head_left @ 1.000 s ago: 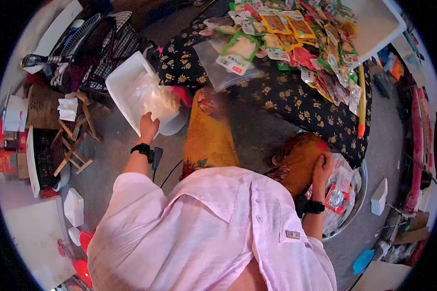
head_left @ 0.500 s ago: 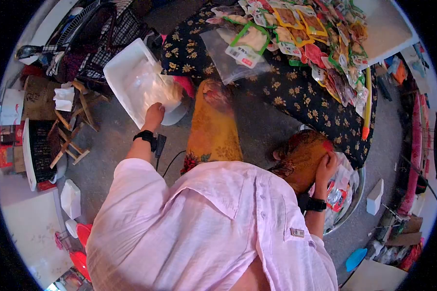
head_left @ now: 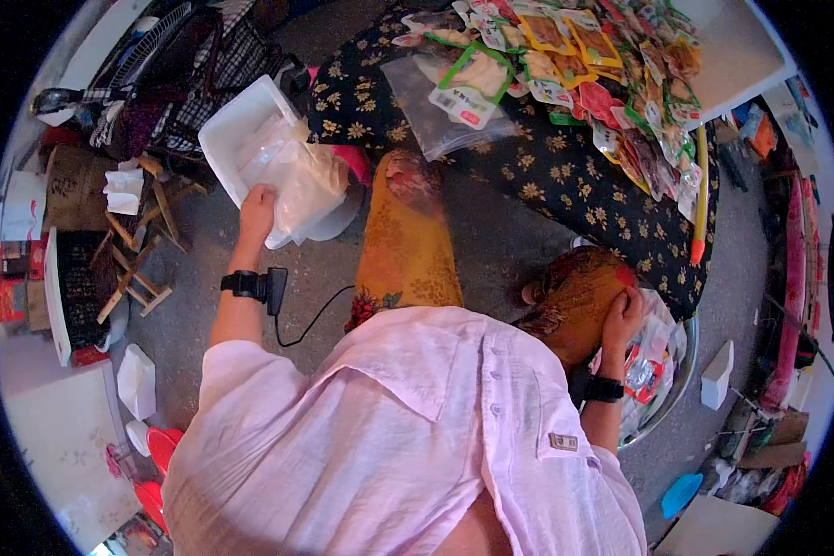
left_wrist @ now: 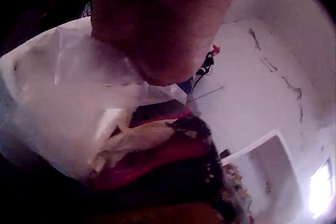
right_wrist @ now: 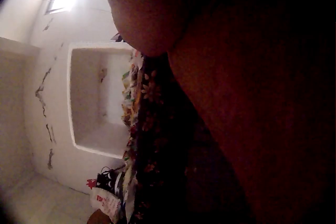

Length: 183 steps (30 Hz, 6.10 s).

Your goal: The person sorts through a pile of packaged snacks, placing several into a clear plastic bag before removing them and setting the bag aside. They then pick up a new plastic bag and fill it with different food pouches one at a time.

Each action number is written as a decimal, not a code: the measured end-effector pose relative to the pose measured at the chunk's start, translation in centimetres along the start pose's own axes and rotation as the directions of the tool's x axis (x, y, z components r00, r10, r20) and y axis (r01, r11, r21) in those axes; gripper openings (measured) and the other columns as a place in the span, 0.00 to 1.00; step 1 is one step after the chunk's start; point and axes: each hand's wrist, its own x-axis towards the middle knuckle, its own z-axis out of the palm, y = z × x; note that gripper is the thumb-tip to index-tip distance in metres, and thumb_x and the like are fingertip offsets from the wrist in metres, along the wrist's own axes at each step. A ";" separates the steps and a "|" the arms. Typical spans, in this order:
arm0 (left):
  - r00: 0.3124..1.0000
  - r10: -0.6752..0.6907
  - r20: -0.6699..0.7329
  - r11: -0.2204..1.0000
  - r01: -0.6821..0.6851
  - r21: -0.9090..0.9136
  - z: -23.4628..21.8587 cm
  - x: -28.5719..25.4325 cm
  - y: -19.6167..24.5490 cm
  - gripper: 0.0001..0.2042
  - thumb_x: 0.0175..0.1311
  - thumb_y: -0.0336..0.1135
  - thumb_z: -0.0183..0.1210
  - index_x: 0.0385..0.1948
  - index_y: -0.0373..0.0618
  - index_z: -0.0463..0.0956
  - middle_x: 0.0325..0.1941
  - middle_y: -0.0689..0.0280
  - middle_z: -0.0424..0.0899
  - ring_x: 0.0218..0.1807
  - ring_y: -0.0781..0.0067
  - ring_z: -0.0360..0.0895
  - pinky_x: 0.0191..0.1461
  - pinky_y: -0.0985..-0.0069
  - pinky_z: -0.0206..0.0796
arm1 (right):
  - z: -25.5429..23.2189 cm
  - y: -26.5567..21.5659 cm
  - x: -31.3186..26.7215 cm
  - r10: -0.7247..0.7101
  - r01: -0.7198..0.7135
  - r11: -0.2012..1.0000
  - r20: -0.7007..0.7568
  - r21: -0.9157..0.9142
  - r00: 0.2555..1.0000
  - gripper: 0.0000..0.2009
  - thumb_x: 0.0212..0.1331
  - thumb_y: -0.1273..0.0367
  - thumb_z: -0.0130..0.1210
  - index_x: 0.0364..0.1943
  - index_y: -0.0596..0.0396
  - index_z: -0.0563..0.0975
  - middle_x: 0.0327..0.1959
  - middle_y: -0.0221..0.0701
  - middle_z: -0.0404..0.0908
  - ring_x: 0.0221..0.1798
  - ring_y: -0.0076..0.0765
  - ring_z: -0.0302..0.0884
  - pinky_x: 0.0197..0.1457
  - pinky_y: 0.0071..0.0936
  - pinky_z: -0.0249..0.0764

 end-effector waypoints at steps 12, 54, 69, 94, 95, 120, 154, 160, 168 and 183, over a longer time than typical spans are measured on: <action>0.748 0.333 0.574 0.206 0.536 -0.819 -3.1 -2.1 18.6 0.12 0.56 0.29 0.42 0.40 0.35 0.65 0.40 0.57 0.72 0.43 0.65 0.71 0.46 0.71 0.64 | -2.1 -10.3 3.3 0.056 -0.145 0.743 0.155 0.654 0.986 0.10 0.51 0.72 0.47 0.38 0.59 0.69 0.39 0.31 0.69 0.43 0.25 0.65 0.47 0.19 0.61; 0.656 0.742 0.137 0.663 -0.688 -0.296 15.1 -3.1 35.0 0.17 0.45 0.39 0.54 0.36 0.39 0.67 0.33 0.56 0.71 0.38 0.58 0.68 0.41 0.70 0.60 | 4.6 -8.1 10.2 0.137 -0.604 -0.127 0.617 0.787 0.775 0.03 0.48 0.72 0.47 0.24 0.57 0.68 0.16 0.29 0.68 0.18 0.29 0.66 0.18 0.23 0.62; 0.629 0.526 0.572 0.849 -0.422 -0.317 18.4 -6.8 39.1 0.17 0.45 0.47 0.53 0.27 0.40 0.69 0.29 0.56 0.75 0.33 0.60 0.72 0.36 0.70 0.62 | 4.0 -9.1 10.4 0.177 -0.609 0.093 0.589 0.788 0.789 0.08 0.50 0.67 0.44 0.29 0.57 0.70 0.22 0.27 0.69 0.20 0.25 0.65 0.20 0.21 0.62; 0.741 0.666 0.082 0.718 -0.607 -0.341 19.8 -7.5 37.6 0.13 0.45 0.37 0.49 0.34 0.44 0.66 0.24 0.53 0.74 0.29 0.48 0.70 0.33 0.62 0.63 | 4.1 -10.4 10.3 0.023 -0.144 0.829 0.224 0.540 0.974 0.08 0.46 0.69 0.44 0.26 0.60 0.70 0.26 0.47 0.71 0.32 0.50 0.70 0.32 0.34 0.65; 0.756 0.631 0.175 0.763 -0.565 -0.314 19.9 -7.4 37.5 0.14 0.46 0.36 0.48 0.36 0.44 0.66 0.26 0.53 0.74 0.31 0.50 0.70 0.34 0.62 0.62 | 3.8 -10.5 10.5 0.018 -0.139 0.832 0.225 0.537 0.974 0.08 0.47 0.68 0.44 0.26 0.59 0.70 0.27 0.47 0.71 0.33 0.50 0.70 0.33 0.35 0.65; 0.459 0.686 0.564 0.484 -0.867 0.117 17.9 -9.1 41.4 0.06 0.42 0.31 0.48 0.24 0.44 0.70 0.20 0.57 0.76 0.25 0.58 0.75 0.31 0.59 0.61 | 2.5 -2.8 18.6 0.256 -0.251 0.967 0.176 -0.052 0.950 0.26 0.43 0.51 0.48 0.46 0.51 0.64 0.47 0.41 0.66 0.50 0.48 0.63 0.49 0.49 0.57; 0.629 0.515 0.582 0.804 -0.591 -0.072 18.8 -8.5 39.5 0.13 0.49 0.43 0.46 0.33 0.47 0.70 0.32 0.55 0.75 0.35 0.53 0.72 0.36 0.61 0.63 | -7.0 -2.1 4.4 0.320 -0.384 0.496 0.248 0.779 0.914 0.06 0.53 0.69 0.46 0.33 0.55 0.69 0.24 0.23 0.68 0.25 0.16 0.65 0.24 0.13 0.62; 0.634 0.477 0.608 0.837 -0.539 -0.095 18.7 -8.2 39.8 0.14 0.43 0.38 0.46 0.33 0.43 0.68 0.32 0.52 0.74 0.36 0.50 0.70 0.38 0.61 0.61 | -6.3 -1.7 3.4 0.255 -0.311 0.596 0.193 0.741 0.948 0.07 0.52 0.71 0.46 0.35 0.54 0.69 0.24 0.25 0.70 0.26 0.18 0.68 0.25 0.15 0.64; 0.661 0.473 0.582 0.852 -0.511 -0.113 18.4 -8.5 39.8 0.15 0.45 0.38 0.47 0.37 0.45 0.68 0.34 0.51 0.74 0.38 0.51 0.70 0.40 0.61 0.61 | -6.4 -1.8 4.1 0.023 0.027 0.917 -0.120 0.398 0.992 0.06 0.46 0.75 0.49 0.30 0.59 0.69 0.28 0.35 0.70 0.32 0.35 0.69 0.33 0.25 0.66; 0.484 0.622 0.615 0.610 -0.793 0.007 18.7 -8.9 40.2 0.16 0.47 0.32 0.43 0.40 0.50 0.67 0.29 0.55 0.75 0.33 0.52 0.72 0.34 0.59 0.64 | -2.5 0.2 2.5 0.381 -0.314 0.585 0.088 0.748 0.920 0.12 0.44 0.78 0.48 0.36 0.59 0.67 0.42 0.39 0.65 0.40 0.37 0.67 0.39 0.26 0.68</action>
